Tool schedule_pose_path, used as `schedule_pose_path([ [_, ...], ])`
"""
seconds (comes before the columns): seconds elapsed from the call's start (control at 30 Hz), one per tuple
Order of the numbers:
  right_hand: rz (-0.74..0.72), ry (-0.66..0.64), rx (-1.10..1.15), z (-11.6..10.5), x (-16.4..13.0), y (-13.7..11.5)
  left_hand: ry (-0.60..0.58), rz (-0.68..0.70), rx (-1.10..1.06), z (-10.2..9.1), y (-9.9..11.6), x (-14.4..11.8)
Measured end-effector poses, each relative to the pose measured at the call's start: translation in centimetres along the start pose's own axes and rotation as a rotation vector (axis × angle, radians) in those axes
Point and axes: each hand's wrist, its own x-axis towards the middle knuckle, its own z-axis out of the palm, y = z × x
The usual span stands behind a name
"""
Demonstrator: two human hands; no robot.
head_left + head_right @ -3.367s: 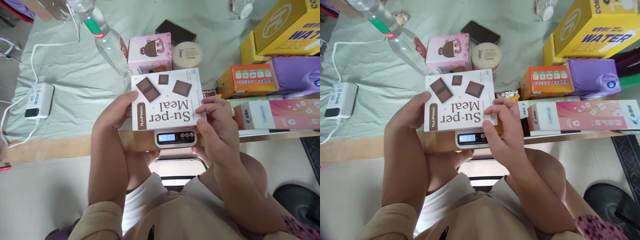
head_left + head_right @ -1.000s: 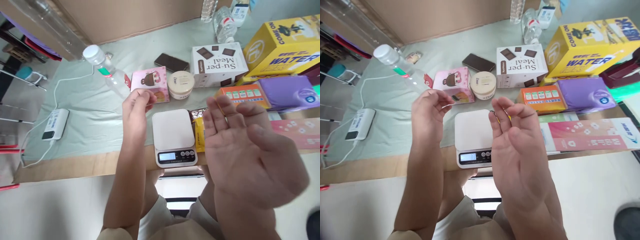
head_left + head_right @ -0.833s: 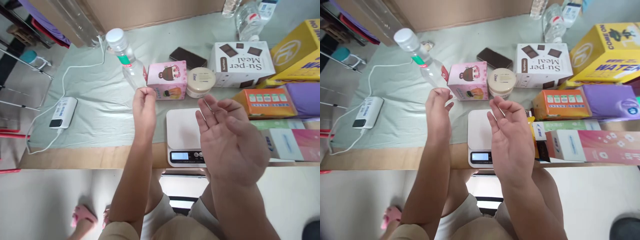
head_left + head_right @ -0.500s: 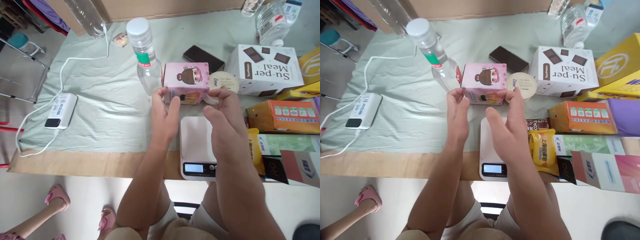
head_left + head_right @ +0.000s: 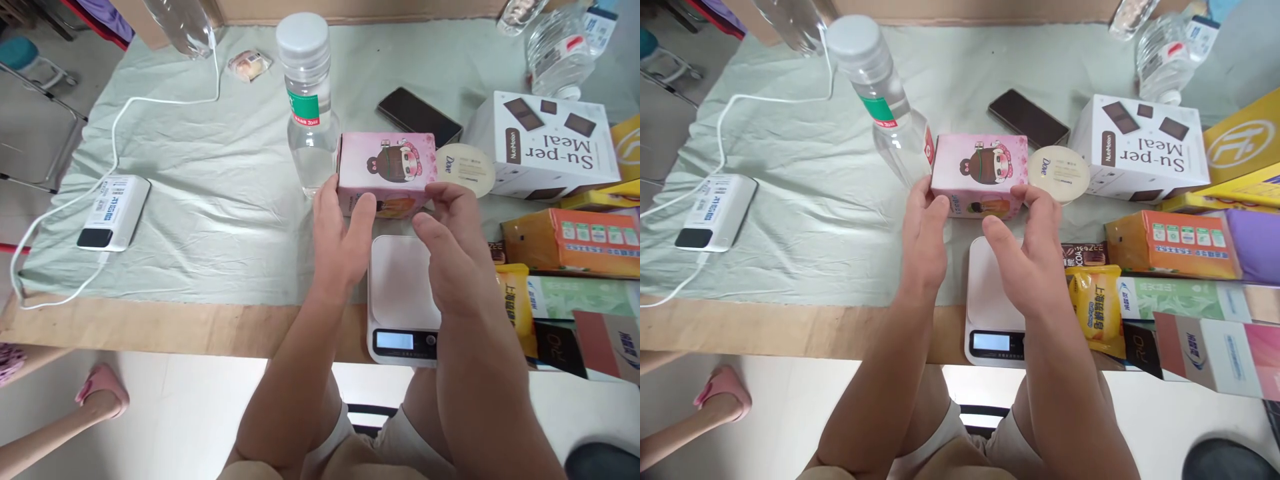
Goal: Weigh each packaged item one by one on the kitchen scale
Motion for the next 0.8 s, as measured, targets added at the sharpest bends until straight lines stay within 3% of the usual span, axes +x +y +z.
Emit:
schedule_pose_path([
  [0.2,0.026,-0.029,0.129,-0.1,-1.5,-0.9,0.01,0.114,-0.035,0.2,0.0,-0.8],
  [0.4,0.025,0.021,0.306,-1.2,-2.9,-4.6,0.045,0.358,-0.162,0.0,1.2,-1.6],
  [0.5,-0.03,0.099,0.388,-2.3,-3.3,-6.3,0.058,0.414,-0.22,-0.2,2.2,-2.5],
  [0.67,0.126,0.24,0.28,-4.4,-4.8,-6.8,-0.006,0.544,-0.039,-0.2,2.8,-4.0],
  [0.8,0.177,0.234,0.194,-5.8,-6.3,-5.9,0.003,0.55,-0.01,0.7,2.5,-5.2],
])
